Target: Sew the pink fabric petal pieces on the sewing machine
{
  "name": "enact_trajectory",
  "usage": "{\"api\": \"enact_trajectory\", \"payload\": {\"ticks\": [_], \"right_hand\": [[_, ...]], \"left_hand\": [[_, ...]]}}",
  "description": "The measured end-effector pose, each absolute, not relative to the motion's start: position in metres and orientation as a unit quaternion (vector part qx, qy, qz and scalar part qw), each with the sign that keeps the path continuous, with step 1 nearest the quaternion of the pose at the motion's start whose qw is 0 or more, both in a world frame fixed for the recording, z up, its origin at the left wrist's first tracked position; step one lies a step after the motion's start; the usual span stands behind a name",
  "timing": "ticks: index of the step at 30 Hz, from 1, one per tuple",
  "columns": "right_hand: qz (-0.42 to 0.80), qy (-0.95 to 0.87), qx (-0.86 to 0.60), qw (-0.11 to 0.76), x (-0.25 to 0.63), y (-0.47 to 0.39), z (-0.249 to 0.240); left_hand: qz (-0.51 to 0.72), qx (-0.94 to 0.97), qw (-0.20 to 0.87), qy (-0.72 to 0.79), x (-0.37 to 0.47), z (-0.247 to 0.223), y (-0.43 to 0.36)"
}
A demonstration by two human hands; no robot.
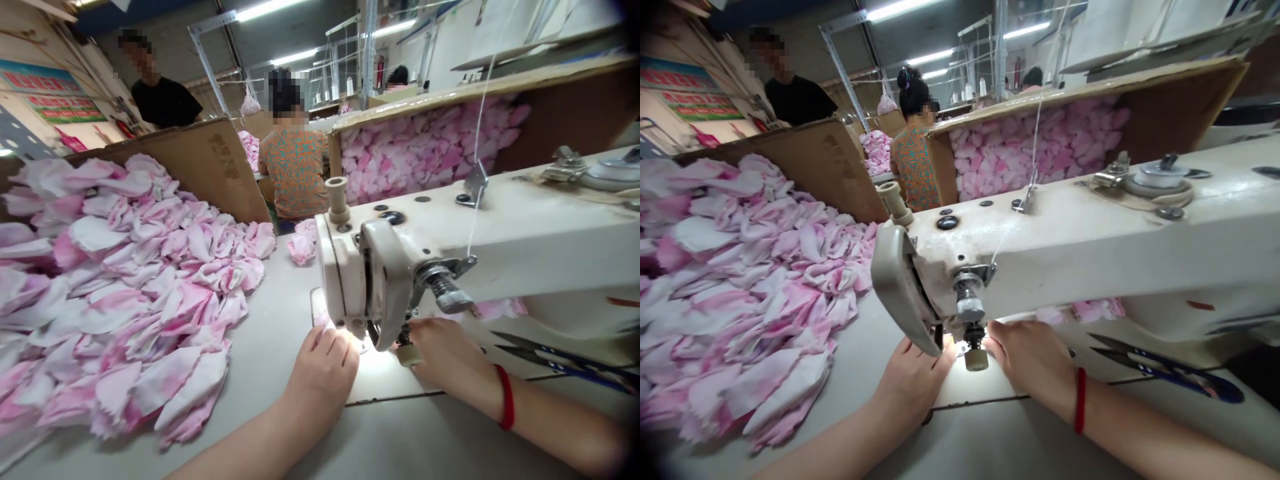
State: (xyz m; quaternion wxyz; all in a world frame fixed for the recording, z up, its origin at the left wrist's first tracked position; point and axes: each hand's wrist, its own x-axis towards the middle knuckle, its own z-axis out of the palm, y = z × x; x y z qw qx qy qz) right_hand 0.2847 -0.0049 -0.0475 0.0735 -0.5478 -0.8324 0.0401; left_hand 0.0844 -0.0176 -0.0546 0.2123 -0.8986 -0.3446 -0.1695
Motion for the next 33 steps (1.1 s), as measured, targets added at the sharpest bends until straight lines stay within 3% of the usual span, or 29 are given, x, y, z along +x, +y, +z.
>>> {"api": "enact_trajectory", "payload": {"ticks": [8, 15, 23, 29, 33], "right_hand": [[-0.027, -0.841, -0.534, 0.079, 0.285, -0.002, -0.054], [-0.021, -0.838, -0.54, 0.082, 0.285, -0.002, -0.052], [0.01, -0.834, -0.547, 0.075, 0.283, -0.002, -0.043], [0.043, -0.824, -0.561, 0.067, 0.288, -0.005, -0.035], [0.07, -0.823, -0.56, 0.062, 0.289, -0.01, -0.036]], "left_hand": [[-0.202, -0.901, 0.202, -0.325, 0.081, -0.061, -0.008], [-0.162, -0.957, 0.072, -0.23, 0.057, -0.047, 0.001], [-0.202, -0.966, 0.128, -0.097, 0.046, -0.033, 0.03], [-0.195, -0.955, 0.159, -0.161, 0.063, -0.046, 0.004], [-0.241, -0.943, 0.083, -0.213, 0.067, -0.051, 0.002]]}}
